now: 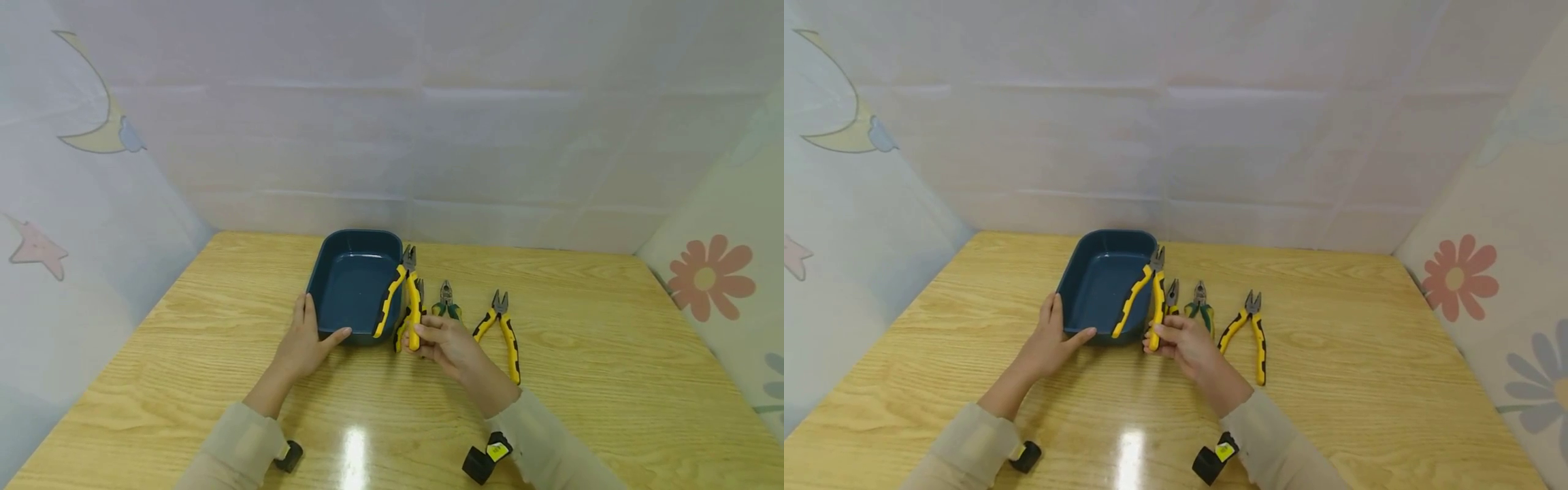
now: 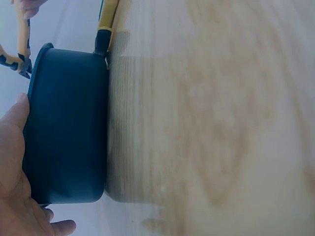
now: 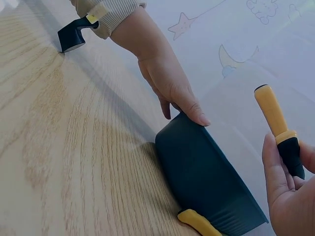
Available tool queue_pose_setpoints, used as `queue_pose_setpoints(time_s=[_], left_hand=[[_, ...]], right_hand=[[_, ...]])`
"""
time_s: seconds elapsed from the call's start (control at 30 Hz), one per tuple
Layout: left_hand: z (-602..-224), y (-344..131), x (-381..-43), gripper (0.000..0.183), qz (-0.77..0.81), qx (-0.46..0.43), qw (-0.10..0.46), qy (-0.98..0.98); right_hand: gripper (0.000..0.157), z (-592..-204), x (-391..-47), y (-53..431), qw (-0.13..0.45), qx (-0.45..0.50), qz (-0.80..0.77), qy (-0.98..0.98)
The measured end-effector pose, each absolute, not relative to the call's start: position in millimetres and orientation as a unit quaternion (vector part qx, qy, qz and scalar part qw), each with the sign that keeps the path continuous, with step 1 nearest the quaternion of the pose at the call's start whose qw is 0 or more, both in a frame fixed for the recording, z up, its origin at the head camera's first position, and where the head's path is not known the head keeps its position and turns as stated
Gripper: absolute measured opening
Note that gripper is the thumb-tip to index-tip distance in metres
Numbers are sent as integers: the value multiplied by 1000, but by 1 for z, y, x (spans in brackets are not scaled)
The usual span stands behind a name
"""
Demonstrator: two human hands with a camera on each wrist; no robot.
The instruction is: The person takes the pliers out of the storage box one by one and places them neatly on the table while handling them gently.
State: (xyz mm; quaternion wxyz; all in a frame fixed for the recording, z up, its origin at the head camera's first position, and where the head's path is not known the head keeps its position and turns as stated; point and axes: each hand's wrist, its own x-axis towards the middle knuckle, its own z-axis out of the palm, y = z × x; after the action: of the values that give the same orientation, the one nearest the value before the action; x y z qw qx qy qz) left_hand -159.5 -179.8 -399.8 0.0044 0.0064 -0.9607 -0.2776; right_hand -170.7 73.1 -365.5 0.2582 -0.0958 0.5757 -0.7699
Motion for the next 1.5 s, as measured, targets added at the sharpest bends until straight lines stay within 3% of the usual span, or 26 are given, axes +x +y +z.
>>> queue_pose_setpoints(time_s=[0.2, 0.47, 0.73, 1.13, 1.5], left_hand=[[-400, -180, -159, 105, -276, 10, 2, -961], [-400, -180, -158, 105, -281, 11, 3, -960], [-399, -180, -158, 104, -285, 7, 2, -959], [-398, -180, -159, 105, -281, 4, 4, -960], [-397, -180, -157, 105, -284, 5, 0, -959]], right_hand=[[29, -368, -167, 78, 257, -105, -770, 575], [42, -367, -162, 85, 248, -64, -773, 580], [38, -367, -163, 96, 234, -75, -774, 584], [46, -370, -162, 111, 233, -53, -773, 588], [37, -374, -159, 122, 221, -67, -766, 600]])
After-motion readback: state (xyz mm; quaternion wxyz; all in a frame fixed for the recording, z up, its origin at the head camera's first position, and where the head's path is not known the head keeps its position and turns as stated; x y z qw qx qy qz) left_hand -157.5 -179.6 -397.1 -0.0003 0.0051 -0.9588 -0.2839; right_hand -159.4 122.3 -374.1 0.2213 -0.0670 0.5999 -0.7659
